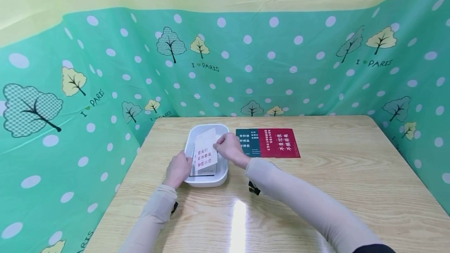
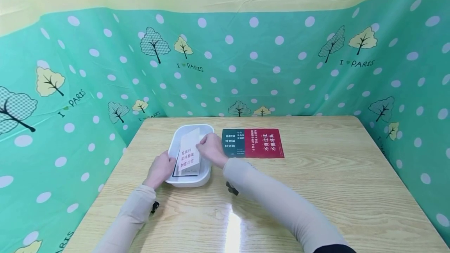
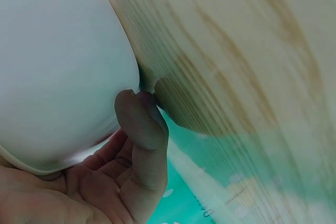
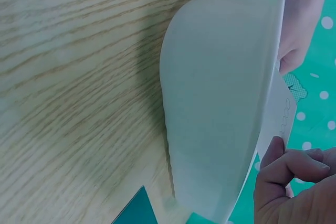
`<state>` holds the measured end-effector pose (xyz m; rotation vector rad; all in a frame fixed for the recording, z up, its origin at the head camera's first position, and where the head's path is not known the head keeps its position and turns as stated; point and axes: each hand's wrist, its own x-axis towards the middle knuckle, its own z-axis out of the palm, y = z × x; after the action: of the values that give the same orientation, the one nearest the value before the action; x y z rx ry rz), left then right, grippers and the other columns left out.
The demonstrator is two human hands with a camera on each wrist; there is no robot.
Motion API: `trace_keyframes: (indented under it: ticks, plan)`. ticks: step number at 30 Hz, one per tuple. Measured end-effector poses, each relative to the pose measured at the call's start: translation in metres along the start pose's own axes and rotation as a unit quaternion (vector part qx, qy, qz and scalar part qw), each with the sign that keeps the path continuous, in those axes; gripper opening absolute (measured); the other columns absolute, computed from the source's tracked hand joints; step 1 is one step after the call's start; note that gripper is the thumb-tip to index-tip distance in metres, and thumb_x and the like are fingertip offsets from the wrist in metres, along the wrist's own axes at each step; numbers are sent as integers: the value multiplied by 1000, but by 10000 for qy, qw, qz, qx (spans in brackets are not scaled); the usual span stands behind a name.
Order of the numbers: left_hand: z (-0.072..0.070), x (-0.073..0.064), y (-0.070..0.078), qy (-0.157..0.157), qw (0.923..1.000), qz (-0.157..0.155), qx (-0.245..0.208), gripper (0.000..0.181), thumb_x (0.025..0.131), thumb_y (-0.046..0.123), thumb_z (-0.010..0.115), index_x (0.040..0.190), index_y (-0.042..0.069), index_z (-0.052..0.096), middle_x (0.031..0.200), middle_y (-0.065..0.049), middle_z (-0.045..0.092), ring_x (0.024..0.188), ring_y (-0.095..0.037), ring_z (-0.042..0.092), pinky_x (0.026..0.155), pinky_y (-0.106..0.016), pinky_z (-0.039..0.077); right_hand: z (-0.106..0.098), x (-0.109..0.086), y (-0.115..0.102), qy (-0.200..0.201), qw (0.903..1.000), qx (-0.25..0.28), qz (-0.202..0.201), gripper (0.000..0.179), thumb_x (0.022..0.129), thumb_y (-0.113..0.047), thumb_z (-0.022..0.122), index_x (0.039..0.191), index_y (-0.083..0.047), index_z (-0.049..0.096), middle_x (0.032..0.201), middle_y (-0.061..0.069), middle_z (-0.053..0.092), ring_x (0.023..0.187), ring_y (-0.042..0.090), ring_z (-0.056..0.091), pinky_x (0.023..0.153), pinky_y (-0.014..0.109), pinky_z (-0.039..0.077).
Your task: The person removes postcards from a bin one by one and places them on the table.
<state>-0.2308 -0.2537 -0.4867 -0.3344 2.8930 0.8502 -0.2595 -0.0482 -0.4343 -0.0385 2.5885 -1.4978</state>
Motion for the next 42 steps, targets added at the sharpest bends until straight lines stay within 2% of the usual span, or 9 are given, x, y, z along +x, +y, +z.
trace_keyframes:
  ticks: [5, 17, 28, 34, 42]
  plan:
    - [-1, -1, 1, -4, 10000, -5, 4, 41, 108, 16, 47, 138, -12, 51, 108, -26, 69, 83, -29, 69, 66, -41, 59, -4, 2, 3, 106, 9999, -11, 17, 8, 94, -12, 79, 96, -5, 75, 92, 5, 70, 84, 19, 66, 69, 28, 58]
    - [1, -1, -3, -26, 9999, -27, -105, 39, 108, 16, 45, 136, -10, 52, 104, -22, 69, 82, -28, 69, 67, -40, 60, -12, -2, 10, 72, 9999, 106, 97, 8, 95, -11, 78, 97, -5, 74, 93, 6, 70, 85, 20, 66, 69, 28, 58]
    - [2, 0, -3, -56, 10000, -16, -54, 43, 108, 16, 44, 140, -13, 48, 108, -25, 68, 85, -30, 69, 69, -42, 61, -26, 0, 14, 158, 9984, 338, 415, 6, 96, -11, 77, 96, -7, 73, 89, 6, 70, 71, 18, 64, 54, 25, 52]
    - [2, -1, -2, 30, 9999, -6, -116, 37, 108, 16, 45, 134, -9, 54, 102, -21, 69, 81, -28, 69, 65, -39, 60, -32, -1, 18, 224, 9984, 379, 361, 8, 97, -13, 76, 98, -6, 73, 90, 7, 70, 78, 19, 65, 60, 27, 52]
    - [2, 0, -1, 60, 10000, 58, -21, 39, 107, 15, 45, 135, -11, 53, 105, -24, 69, 82, -29, 69, 66, -42, 59, -43, -2, 24, 325, 9985, 330, 276, 11, 98, -15, 76, 101, -5, 74, 90, 7, 70, 80, 20, 64, 64, 28, 52]
